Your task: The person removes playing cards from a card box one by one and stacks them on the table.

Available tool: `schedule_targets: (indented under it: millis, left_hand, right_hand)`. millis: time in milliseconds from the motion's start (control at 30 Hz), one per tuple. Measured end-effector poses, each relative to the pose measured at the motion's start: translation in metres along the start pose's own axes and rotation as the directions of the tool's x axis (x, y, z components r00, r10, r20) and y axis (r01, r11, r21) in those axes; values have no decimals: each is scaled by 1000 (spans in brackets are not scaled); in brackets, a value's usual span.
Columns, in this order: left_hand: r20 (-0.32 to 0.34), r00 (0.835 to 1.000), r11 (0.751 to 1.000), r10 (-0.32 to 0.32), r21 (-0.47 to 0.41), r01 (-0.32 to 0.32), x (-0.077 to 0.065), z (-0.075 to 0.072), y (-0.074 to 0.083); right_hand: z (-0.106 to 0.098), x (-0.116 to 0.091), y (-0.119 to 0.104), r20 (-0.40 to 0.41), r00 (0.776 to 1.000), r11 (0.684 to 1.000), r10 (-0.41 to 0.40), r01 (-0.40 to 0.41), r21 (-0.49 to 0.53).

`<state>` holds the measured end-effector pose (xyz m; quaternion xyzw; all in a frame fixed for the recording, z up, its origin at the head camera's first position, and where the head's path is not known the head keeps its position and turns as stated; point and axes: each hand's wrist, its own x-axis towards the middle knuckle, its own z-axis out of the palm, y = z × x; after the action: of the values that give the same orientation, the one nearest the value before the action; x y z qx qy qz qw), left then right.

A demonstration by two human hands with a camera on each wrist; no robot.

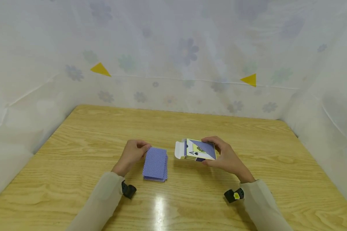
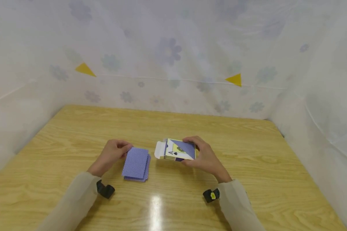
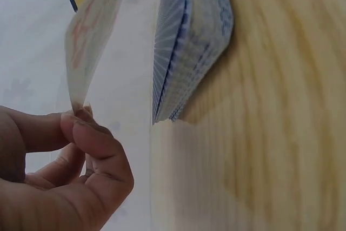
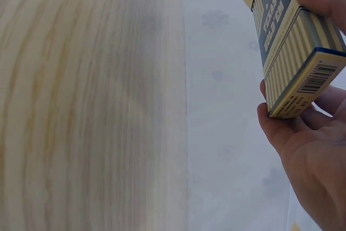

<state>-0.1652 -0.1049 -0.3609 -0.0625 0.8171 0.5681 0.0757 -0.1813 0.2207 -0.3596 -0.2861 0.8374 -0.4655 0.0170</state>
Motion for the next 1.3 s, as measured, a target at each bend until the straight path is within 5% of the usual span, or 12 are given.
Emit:
schedule_targets:
  millis: [533,1300]
  left_hand:
    - [101,994,998,-50,34,47,7,-3,-6]
    - [90,995,982,-49,189,31,7,-1,-8]
  right_hand:
    - [1,0,1,-4,1000,1000,-9,9,-18]
    - [2,0,2,4,1000,999,-30,30,-14]
